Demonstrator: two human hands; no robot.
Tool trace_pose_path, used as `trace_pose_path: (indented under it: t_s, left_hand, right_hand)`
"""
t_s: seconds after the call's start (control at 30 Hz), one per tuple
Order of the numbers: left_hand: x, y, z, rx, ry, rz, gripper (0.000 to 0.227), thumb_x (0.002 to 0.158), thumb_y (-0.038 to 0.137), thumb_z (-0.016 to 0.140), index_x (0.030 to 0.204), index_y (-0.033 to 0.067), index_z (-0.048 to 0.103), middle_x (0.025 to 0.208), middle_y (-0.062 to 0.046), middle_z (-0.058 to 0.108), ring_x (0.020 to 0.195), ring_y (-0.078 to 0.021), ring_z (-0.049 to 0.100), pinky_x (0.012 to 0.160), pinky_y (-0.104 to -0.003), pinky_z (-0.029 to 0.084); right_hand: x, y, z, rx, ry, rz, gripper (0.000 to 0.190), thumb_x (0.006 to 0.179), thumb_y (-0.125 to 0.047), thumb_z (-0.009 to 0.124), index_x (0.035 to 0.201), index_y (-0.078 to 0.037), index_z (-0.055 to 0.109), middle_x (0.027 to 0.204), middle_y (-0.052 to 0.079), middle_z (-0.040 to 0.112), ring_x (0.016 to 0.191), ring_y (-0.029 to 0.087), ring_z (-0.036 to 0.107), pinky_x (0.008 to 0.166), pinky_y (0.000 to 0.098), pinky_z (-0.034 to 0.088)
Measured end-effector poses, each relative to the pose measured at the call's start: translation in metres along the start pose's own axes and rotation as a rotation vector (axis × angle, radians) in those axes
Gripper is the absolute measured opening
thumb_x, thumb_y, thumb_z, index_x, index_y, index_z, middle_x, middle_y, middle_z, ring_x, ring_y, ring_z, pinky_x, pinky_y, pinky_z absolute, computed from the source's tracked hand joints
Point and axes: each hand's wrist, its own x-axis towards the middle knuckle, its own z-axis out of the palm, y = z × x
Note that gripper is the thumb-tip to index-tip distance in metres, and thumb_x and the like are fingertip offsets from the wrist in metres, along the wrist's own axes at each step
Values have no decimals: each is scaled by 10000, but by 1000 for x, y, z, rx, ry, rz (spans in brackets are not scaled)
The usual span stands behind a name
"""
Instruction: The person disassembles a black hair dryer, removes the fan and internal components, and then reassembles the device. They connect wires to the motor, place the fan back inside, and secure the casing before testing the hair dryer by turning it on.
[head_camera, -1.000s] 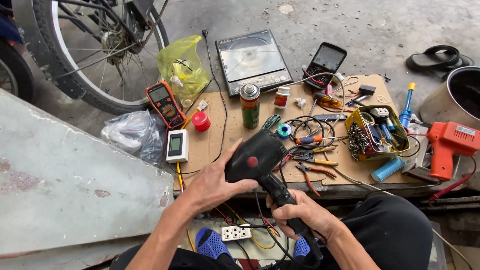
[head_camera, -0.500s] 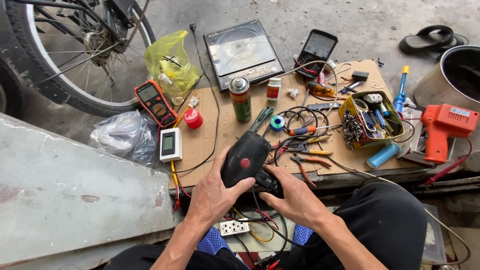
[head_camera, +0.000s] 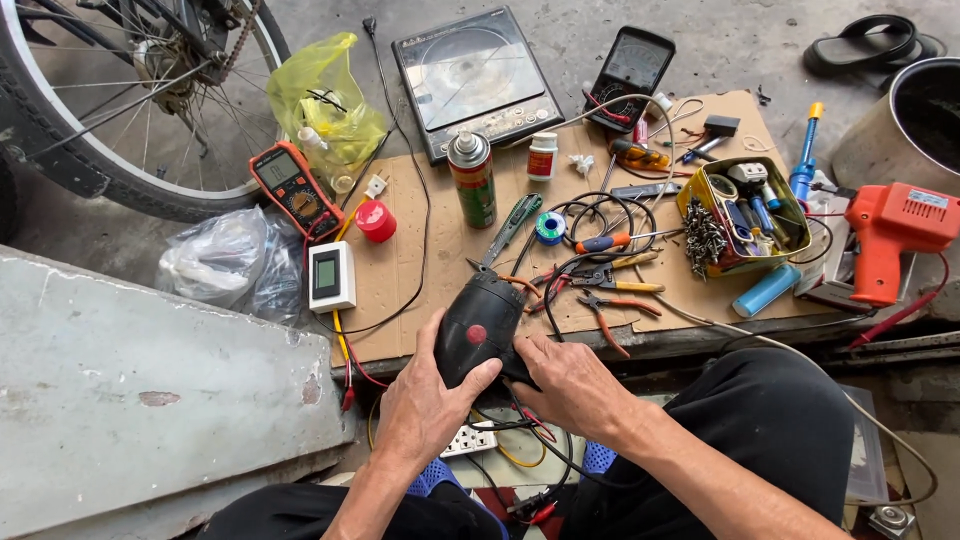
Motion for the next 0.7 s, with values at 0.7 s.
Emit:
trace_pose_path:
  t_s: [0.7]
  left_hand:
    - [11,1,11,-79,61,7,991,813,724,669,1675,364,339,1491,4,741,1332,-332,709,1069,-495,543]
  right_hand:
    - [2,-19,-17,191,265,149,495,941,-251,769,1397,-82,674,1186,98,790,965,354,781,766,467,599]
